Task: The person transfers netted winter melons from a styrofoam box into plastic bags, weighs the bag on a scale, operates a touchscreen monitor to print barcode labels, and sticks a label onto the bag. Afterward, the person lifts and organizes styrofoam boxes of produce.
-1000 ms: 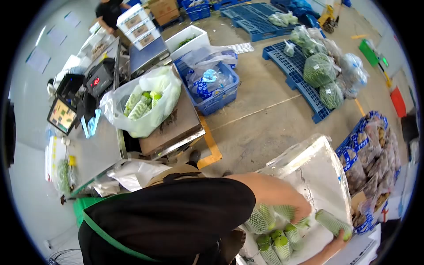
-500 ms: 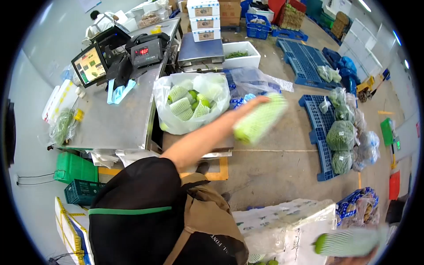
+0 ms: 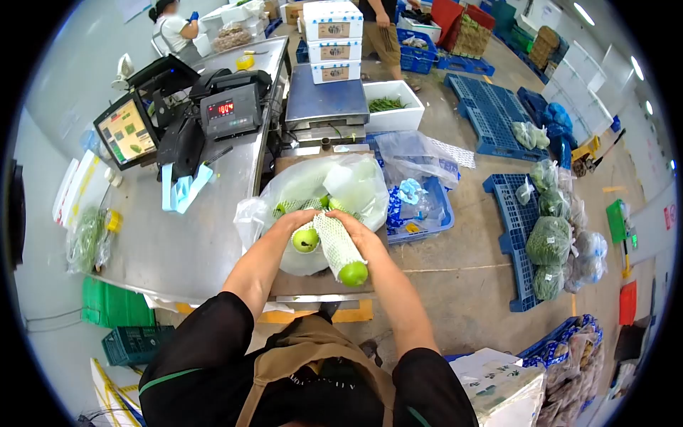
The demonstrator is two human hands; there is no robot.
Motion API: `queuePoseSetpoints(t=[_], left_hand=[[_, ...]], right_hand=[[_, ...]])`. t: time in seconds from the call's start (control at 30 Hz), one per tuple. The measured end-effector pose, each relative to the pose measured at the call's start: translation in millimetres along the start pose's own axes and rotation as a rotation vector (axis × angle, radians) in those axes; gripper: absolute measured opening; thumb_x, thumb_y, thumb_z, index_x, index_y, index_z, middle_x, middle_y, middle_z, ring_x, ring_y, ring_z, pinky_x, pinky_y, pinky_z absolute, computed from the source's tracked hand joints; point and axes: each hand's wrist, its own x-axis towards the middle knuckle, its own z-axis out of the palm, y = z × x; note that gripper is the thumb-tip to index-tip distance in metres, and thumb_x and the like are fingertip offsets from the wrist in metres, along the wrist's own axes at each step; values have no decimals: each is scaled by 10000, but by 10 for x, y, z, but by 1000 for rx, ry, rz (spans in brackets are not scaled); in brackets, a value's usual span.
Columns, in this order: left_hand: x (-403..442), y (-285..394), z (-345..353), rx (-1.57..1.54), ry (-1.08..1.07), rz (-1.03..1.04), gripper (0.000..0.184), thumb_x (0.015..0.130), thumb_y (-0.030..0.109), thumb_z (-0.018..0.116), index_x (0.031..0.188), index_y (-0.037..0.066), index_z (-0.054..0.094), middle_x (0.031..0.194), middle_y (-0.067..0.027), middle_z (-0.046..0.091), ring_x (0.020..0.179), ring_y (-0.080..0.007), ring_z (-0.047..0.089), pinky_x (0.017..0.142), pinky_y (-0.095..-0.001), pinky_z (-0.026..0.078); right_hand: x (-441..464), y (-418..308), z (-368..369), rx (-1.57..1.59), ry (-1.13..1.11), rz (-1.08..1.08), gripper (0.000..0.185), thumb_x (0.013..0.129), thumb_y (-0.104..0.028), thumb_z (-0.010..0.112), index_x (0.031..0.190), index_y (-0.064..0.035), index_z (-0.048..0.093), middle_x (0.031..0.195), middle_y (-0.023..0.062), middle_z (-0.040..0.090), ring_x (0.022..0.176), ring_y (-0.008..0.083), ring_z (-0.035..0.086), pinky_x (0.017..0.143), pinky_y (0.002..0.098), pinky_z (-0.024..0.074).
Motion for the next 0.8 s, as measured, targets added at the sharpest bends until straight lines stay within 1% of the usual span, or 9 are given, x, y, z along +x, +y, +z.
queuePoseSetpoints(t=[0.13, 0.23, 0.37, 0.4, 0.47, 0.53, 0.63, 0.67, 0.8], left_hand=[[318, 362, -85, 238, -131, -155, 324, 832, 283, 542, 1014, 35, 641, 972, -89, 663, 778, -177, 619, 723, -324, 485], [815, 523, -101, 398, -271, -219, 424, 778, 331, 613, 1062, 18, 644, 1076, -125, 637, 899, -215, 612, 806, -331, 472], [1107, 997, -100, 788, 34, -5, 914, 660, 341, 716, 1375, -16, 272, 1221, -224, 537, 1125, -313, 507, 955, -333, 403], [953, 1215, -34, 731, 108, 15, 1088, 635, 330, 735, 1442, -16, 93, 1261, -257, 499, 1184, -340, 464, 999, -330, 374], [1044, 1325, -190, 663, 177, 365, 1210, 630, 277, 743, 1437, 55, -131, 1372, -295, 350, 1224, -374, 423, 1028, -319, 356], [1333, 1319, -350, 755, 426, 631, 1177, 625, 277, 767, 1466, 156, -47, 1474, -246, 161, 1302, -382, 323, 1063, -461, 308], [906, 1745, -257, 1010, 633, 530, 1141, 608, 316, 791, 1467, 263, 44, 1504, -171, 84, 1351, -378, 221, 1009, -644, 261], [894, 1715, -287, 1080, 644, 525, 1124, 607, 330, 794, 1463, 279, 68, 1502, -155, 107, 1356, -373, 208, 990, -672, 250], [778, 1582, -459, 1298, 668, 509, 1076, 610, 360, 792, 1453, 322, 124, 1496, -113, 164, 1365, -364, 183, 966, -714, 226]], right_hand=[[35, -41, -161, 86, -22, -299, 284, 862, -271, 579, 975, -11, 581, 807, 139, 655, 594, 252, 642, 516, 354, 572], [156, -158, -437, 153, 90, -313, 358, 898, -320, 520, 1027, 10, 569, 816, 149, 654, 590, 280, 640, 526, 367, 570], [564, -442, -960, 129, 443, -298, 409, 894, -353, 496, 1074, 8, 563, 900, 140, 659, 754, 260, 648, 675, 373, 556], [859, -433, -1397, 156, 461, -449, 412, 864, -314, 546, 1111, 15, 556, 963, 147, 649, 846, 279, 636, 760, 414, 531], [647, -523, -958, 170, 825, -679, 447, 851, -252, 594, 1177, 39, 502, 1019, 164, 624, 874, 285, 632, 732, 387, 544], [597, -638, -831, -15, 1151, -790, 633, 800, -248, 681, 1260, 84, 399, 1106, 190, 581, 926, 307, 615, 700, 382, 553], [445, -789, -867, -263, 810, -564, 803, 776, -272, 702, 1340, 93, 262, 1220, 213, 511, 980, 304, 595, 714, 391, 547], [273, -832, -623, -368, 898, -473, 913, 759, -233, 705, 1392, 85, 129, 1325, 241, 414, 1117, 320, 519, 890, 382, 475], [495, -743, -1478, -832, 1134, -879, 863, 777, -206, 678, 1409, 42, 146, 1311, 227, 446, 1185, 320, 466, 1004, 351, 358]])
